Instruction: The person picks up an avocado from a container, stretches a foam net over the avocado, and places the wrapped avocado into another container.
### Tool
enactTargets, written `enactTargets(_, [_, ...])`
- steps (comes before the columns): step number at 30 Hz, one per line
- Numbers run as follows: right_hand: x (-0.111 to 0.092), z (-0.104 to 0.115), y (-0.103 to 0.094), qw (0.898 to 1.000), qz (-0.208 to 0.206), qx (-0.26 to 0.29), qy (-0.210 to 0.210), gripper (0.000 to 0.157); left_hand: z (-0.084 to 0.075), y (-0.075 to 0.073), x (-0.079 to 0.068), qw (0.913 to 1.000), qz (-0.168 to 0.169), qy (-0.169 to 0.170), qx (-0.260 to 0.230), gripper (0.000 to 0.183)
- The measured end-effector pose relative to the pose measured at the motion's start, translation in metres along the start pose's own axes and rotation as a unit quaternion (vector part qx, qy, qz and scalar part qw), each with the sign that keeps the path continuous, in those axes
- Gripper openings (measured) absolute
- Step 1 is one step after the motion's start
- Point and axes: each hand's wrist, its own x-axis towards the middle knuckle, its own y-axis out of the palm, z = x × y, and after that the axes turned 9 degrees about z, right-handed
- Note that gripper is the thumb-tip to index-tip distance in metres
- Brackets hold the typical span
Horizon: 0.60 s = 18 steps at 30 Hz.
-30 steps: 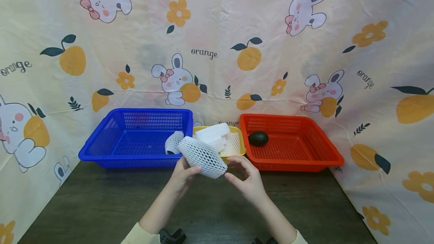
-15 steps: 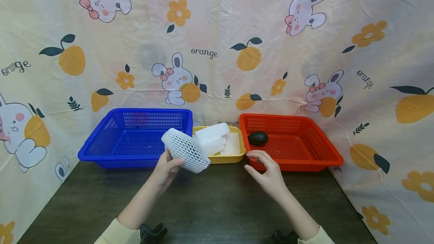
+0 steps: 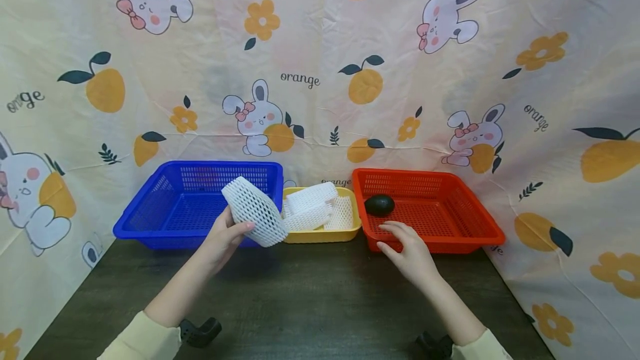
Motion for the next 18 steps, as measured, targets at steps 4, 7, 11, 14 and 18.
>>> enactTargets(4, [0.001,-0.01,-0.004,0.999,0.029,-0.031,0.015,0.041,-0.004,-0.01,0.001,0.9993,-0.002,-0.019,0.031,0.072])
enactTargets(7, [0.0,-0.017,-0.005,0.998,0.048,-0.048,0.019,0.041,-0.008,-0.016,0.003,0.9981,-0.007,-0.033,0.051,0.071])
enactTargets(11, [-0.001,-0.026,-0.003,0.997,0.052,-0.065,0.003,0.033,-0.016,-0.025,0.007,0.9954,-0.018,-0.049,0.081,0.068])
enactTargets(14, [-0.002,-0.03,0.0,0.997,0.044,-0.067,-0.012,0.029,-0.021,-0.032,0.012,0.9932,-0.027,-0.055,0.099,0.072])
enactTargets(18, [-0.001,-0.033,0.004,0.998,0.033,-0.058,-0.019,0.028,-0.024,-0.043,0.02,0.9902,-0.047,-0.064,0.115,0.076])
